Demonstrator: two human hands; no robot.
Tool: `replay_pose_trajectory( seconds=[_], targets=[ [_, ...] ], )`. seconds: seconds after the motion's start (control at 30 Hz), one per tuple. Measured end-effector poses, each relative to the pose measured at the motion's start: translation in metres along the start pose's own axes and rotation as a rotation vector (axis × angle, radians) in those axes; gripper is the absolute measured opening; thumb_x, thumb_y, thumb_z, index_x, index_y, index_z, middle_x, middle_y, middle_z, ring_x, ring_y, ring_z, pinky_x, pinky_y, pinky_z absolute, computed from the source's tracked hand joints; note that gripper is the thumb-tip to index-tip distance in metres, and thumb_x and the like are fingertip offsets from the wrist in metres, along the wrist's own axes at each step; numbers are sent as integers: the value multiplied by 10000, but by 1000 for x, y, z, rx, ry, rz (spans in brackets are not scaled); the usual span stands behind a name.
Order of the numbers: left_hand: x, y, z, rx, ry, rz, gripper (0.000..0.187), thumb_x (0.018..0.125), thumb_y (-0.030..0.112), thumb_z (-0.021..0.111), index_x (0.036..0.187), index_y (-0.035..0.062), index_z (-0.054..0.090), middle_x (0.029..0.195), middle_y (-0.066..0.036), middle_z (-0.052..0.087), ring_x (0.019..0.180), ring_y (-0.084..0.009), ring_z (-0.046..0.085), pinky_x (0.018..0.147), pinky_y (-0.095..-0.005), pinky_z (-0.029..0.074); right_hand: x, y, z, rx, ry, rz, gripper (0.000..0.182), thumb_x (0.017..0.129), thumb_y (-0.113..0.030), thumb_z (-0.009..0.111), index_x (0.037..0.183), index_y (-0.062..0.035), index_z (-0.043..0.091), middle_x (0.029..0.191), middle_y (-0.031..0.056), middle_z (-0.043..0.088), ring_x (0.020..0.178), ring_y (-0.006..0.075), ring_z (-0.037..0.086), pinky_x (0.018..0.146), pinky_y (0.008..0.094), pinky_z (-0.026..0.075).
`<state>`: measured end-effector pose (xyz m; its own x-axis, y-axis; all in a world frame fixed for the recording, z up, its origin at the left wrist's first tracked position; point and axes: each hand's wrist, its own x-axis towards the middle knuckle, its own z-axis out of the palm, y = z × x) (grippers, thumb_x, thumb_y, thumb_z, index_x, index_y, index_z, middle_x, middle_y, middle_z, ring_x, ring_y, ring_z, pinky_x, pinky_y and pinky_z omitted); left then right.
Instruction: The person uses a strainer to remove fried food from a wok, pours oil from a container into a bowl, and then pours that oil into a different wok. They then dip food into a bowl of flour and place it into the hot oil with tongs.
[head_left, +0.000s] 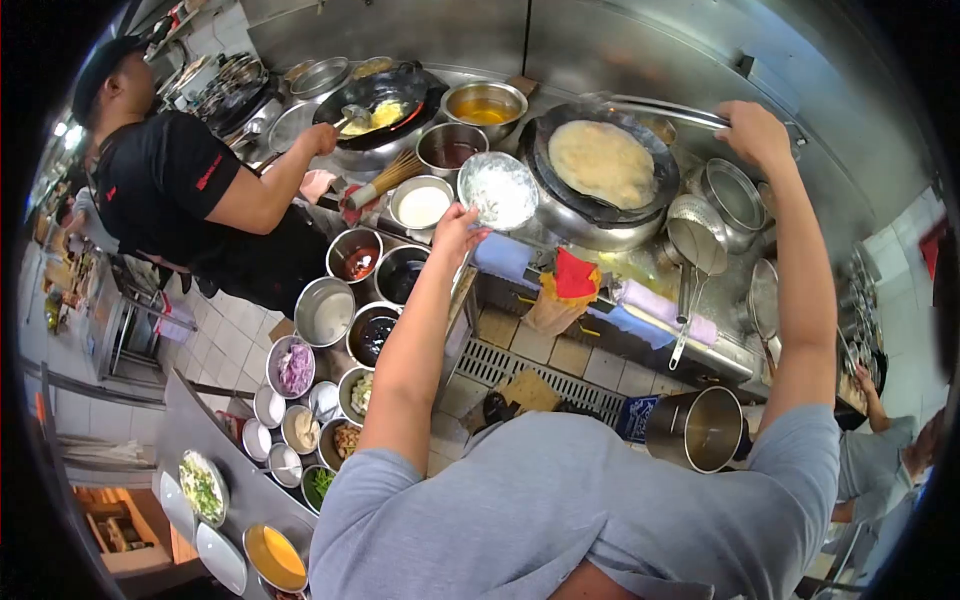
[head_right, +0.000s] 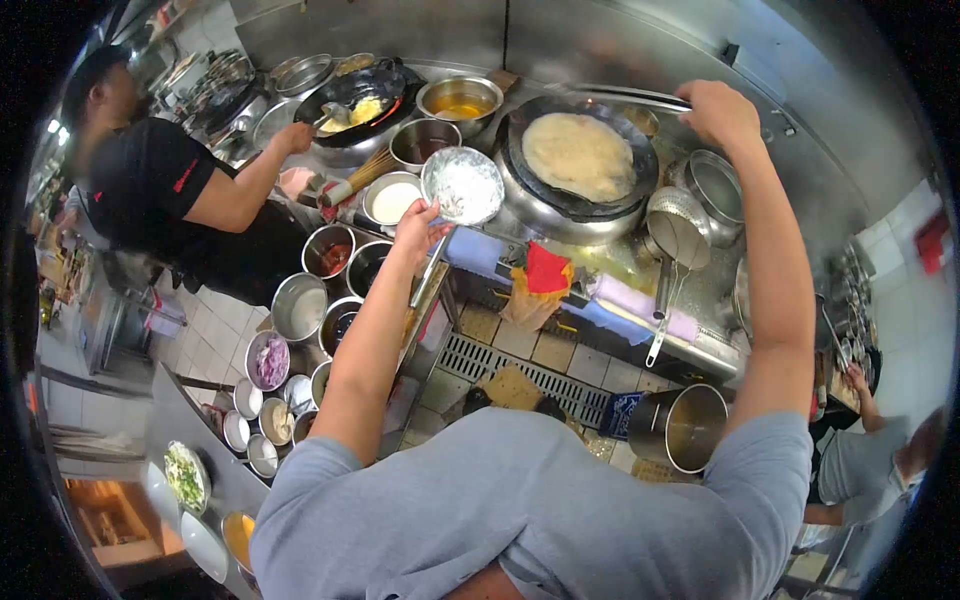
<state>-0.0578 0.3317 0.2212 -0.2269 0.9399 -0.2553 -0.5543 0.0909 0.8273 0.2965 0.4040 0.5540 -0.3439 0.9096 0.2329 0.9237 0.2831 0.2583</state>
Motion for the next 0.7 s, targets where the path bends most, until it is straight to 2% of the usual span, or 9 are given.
replay_pose_trajectory(
  seconds=[0.07,0.13,0.23,0.33,0.4,0.47,0.5,0.57,0.7],
  targets=[
    [1,1,14,36,-26,20,170,849,143,524,732,125,402,796,-54,560,642,-213,598,524,-278,485,-26,-26,-18,-30,-13,-109,332,694,-195,641,1023,-175,604,932,93,622,883,280,582,743,404,471],
    [5,-2,32,86,-73,75,164,852,137,518,738,124,400,797,-46,577,635,-188,597,536,-268,483,-46,-45,-21,-139,80,-261,264,693,-183,620,954,-148,626,869,93,629,852,275,593,695,391,486],
    [10,-8,58,119,-181,113,149,855,142,517,759,117,406,812,-41,578,648,-165,594,548,-267,483,-53,-52,-8,-217,147,-339,180,716,-194,585,874,-127,640,815,97,632,812,277,606,654,381,495],
    [12,-19,82,184,-291,172,144,855,129,516,765,116,404,814,-60,580,675,-178,597,575,-271,496,-48,-49,23,-190,120,-256,150,718,-191,584,832,-113,642,785,99,631,774,279,615,642,381,496],
    [13,-28,91,26,-229,77,141,858,138,515,771,111,407,816,-54,574,696,-183,595,592,-273,499,-52,-46,32,-165,107,-225,144,702,-180,610,833,-131,647,780,91,633,764,280,617,640,381,496],
    [26,-44,92,-41,-213,31,139,859,142,514,782,107,403,840,-52,552,705,-208,588,564,-270,508,-58,-40,32,-130,-21,-156,187,692,-181,630,875,-151,649,803,97,634,781,275,615,654,381,494],
    [25,-48,95,-112,-186,7,145,856,141,519,780,112,399,842,-58,547,705,-225,587,559,-276,512,-64,-36,25,-107,-18,-139,259,689,-191,637,947,-185,643,838,98,633,792,271,610,673,381,490],
    [27,-54,102,-201,-126,-39,166,846,138,536,773,124,387,821,-61,532,706,-255,585,536,-280,516,-68,-22,17,-70,-25,-86,286,688,-200,642,974,-199,636,853,94,632,800,270,606,683,381,487],
    [29,-51,115,-233,-94,-52,168,845,135,537,773,117,386,813,-61,526,677,-249,586,515,-269,515,-80,1,-4,8,42,28,311,708,-237,640,1017,-214,617,871,86,630,831,273,592,715,383,475]
  ],
)
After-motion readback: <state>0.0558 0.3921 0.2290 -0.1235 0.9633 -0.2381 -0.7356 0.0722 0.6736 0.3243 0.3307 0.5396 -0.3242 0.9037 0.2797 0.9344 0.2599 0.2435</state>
